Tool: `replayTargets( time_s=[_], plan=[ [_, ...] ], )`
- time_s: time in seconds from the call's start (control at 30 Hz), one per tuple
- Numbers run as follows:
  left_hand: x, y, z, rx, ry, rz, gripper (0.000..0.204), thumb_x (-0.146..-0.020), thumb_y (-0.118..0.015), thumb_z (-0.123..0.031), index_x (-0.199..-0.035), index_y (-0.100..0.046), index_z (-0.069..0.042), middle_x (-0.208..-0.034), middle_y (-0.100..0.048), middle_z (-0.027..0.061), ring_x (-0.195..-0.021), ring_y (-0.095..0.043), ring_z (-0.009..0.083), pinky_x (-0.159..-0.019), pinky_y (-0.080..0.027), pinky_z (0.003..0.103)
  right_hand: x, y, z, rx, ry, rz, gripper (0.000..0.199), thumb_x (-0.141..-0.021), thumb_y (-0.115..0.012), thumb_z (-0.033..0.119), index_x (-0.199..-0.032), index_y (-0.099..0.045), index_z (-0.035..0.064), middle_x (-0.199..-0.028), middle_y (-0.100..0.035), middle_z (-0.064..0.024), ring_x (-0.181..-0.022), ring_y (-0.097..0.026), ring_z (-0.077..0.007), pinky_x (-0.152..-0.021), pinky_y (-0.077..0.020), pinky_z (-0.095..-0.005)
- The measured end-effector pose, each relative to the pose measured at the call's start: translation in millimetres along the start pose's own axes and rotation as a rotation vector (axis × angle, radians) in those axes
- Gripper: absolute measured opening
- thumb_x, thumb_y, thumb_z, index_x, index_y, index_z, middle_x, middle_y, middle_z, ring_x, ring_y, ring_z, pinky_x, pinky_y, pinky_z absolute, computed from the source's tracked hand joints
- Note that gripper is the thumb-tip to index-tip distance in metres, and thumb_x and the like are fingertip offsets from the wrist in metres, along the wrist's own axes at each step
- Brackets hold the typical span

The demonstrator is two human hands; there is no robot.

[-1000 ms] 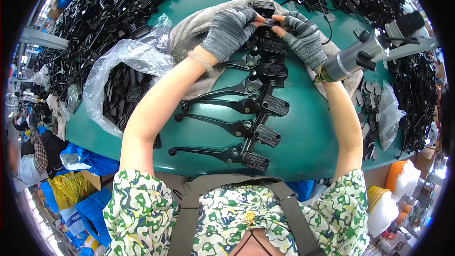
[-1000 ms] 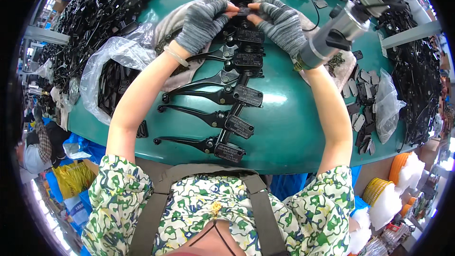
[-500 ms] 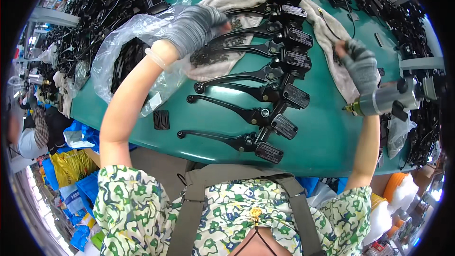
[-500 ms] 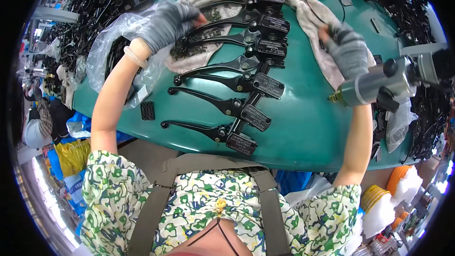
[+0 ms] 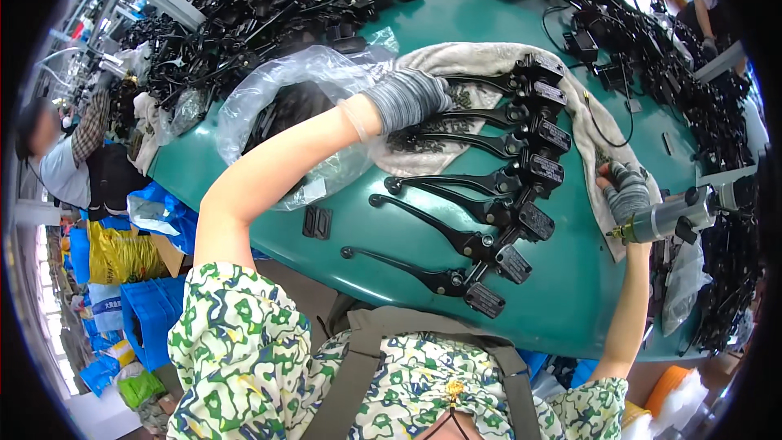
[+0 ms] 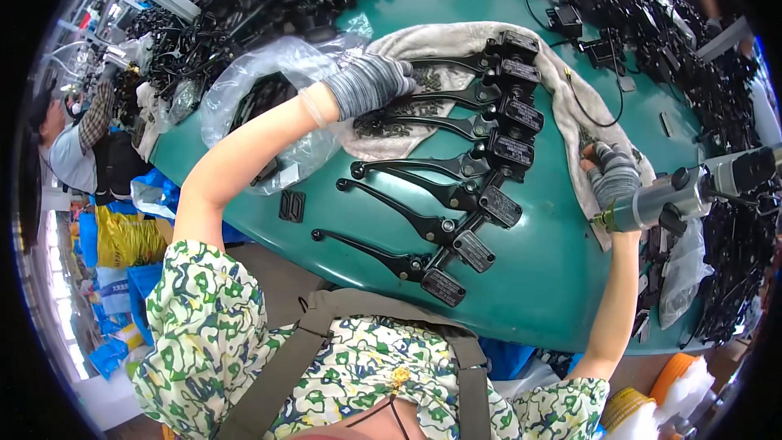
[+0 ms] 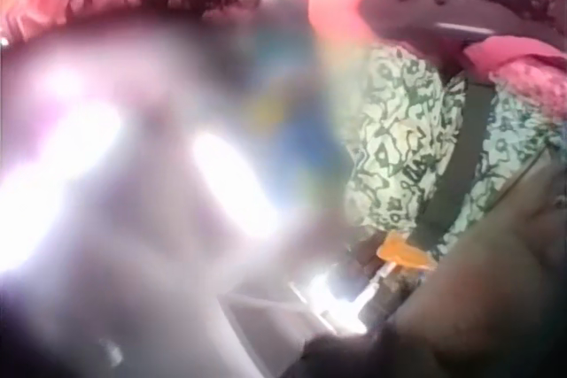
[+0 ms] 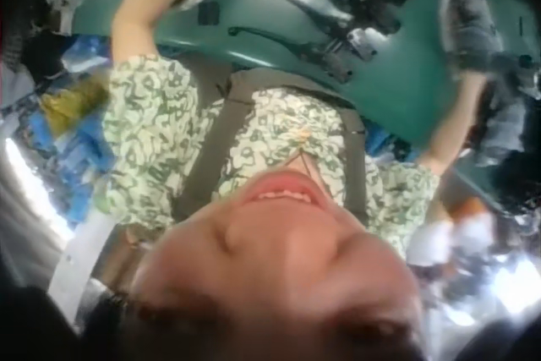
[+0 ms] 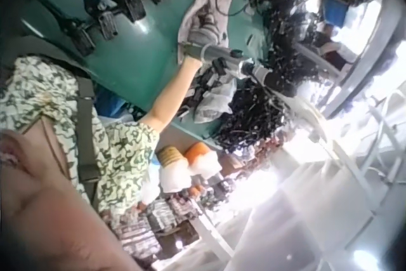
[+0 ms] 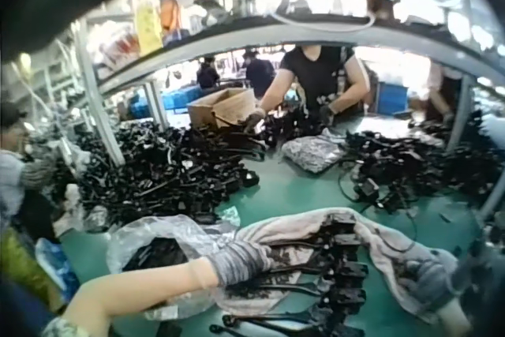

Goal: Assembling and inspecting brake lever components at a manual workstation in a factory.

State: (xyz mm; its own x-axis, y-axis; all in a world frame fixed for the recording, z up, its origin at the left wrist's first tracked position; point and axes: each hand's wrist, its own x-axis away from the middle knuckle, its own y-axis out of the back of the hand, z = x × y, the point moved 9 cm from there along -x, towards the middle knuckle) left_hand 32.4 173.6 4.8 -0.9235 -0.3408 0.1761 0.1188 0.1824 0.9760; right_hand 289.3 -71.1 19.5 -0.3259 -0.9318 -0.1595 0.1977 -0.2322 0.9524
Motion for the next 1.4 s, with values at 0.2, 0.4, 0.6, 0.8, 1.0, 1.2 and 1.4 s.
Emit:
replayTargets(
  time_s=[0.2, 0.4, 0.6, 0.8, 1.0, 1.2, 1.4],
  plan=[
    [1, 6, -19, -0.112, -0.259, -0.012, 0.027, -0.088, -0.053, -0.014, -0.111, -0.067, -0.012, -0.108, -0.064, 0.0101, -0.100, -0.063, 0.0283, -0.086, -0.051, 0.038, -1, -18, -21, -0.150, -0.133, 0.124, 0.014, -0.081, -0.069, 0.010, -0.090, -0.063, 0.0023, -0.078, -0.063, -0.0131, -0.073, -0.060, -0.0261, -0.070, -0.0472, -0.0362],
    [-5, 0, -32, -0.119, -0.389, -0.013, 0.029, -0.084, -0.056, -0.009, -0.111, -0.066, -0.011, -0.104, -0.064, 0.0104, -0.096, -0.064, 0.0285, -0.083, -0.052, 0.038, 6, 0, -24, -0.336, -0.023, -0.156, 0.012, -0.082, -0.070, 0.011, -0.087, -0.062, 0.0023, -0.079, -0.061, -0.0010, -0.072, -0.055, -0.0118, -0.065, -0.0450, -0.0264],
    [-9, 9, -21, 0.002, -0.384, 0.037, 0.014, -0.086, -0.060, -0.008, -0.099, -0.066, -0.006, -0.094, -0.066, 0.0107, -0.080, -0.065, 0.0260, -0.074, -0.054, 0.035, -39, -6, -4, -1.252, -0.296, -0.103, 0.018, -0.085, -0.074, 0.017, -0.094, -0.065, 0.0046, -0.080, -0.060, 0.0041, -0.072, -0.056, -0.0054, -0.065, -0.0449, -0.0186],
    [-22, 4, -14, 0.168, -0.168, 0.030, 0.008, -0.090, -0.062, -0.009, -0.085, -0.065, -0.004, -0.082, -0.068, 0.0068, -0.076, -0.064, 0.0162, -0.067, -0.054, 0.029, -56, -7, 62, -1.209, -0.219, 0.133, 0.019, -0.084, -0.075, 0.018, -0.096, -0.067, 0.0065, -0.077, -0.060, 0.0049, -0.064, -0.054, -0.0041, -0.058, -0.0446, -0.0196],
    [-19, 27, -15, 0.466, -0.219, -0.164, 0.005, -0.089, -0.065, -0.007, -0.086, -0.066, -0.003, -0.081, -0.068, 0.0061, -0.069, -0.063, 0.0129, -0.060, -0.053, 0.026, -56, -1, 71, -1.135, -0.168, 0.264, 0.036, -0.083, -0.074, 0.018, -0.116, -0.063, 0.0082, -0.079, -0.059, 0.0054, -0.058, -0.051, -0.0020, -0.050, -0.0424, -0.0176],
    [-23, 64, -81, 1.042, -0.067, -0.042, 0.012, -0.090, -0.066, -0.012, -0.094, -0.068, -0.001, -0.074, -0.067, 0.0040, -0.057, -0.061, 0.0078, -0.048, -0.050, 0.020, -65, -6, 87, -1.288, -0.181, 0.357, 0.067, -0.084, -0.071, 0.010, -0.144, -0.041, 0.0145, -0.085, -0.060, 0.0041, -0.056, -0.047, -0.0004, -0.046, -0.0373, -0.0135],
    [-50, 31, -104, 1.207, 0.192, 0.164, 0.015, -0.088, -0.068, -0.014, -0.092, -0.069, 0.000, -0.071, -0.066, 0.0028, -0.053, -0.060, 0.0077, -0.047, -0.050, 0.021, -66, -18, 82, -1.292, -0.254, 0.321, 0.053, -0.087, -0.068, 0.009, -0.136, -0.049, 0.0062, -0.079, -0.059, 0.0024, -0.052, -0.045, -0.0014, -0.044, -0.0356, -0.0153]
  ],
)
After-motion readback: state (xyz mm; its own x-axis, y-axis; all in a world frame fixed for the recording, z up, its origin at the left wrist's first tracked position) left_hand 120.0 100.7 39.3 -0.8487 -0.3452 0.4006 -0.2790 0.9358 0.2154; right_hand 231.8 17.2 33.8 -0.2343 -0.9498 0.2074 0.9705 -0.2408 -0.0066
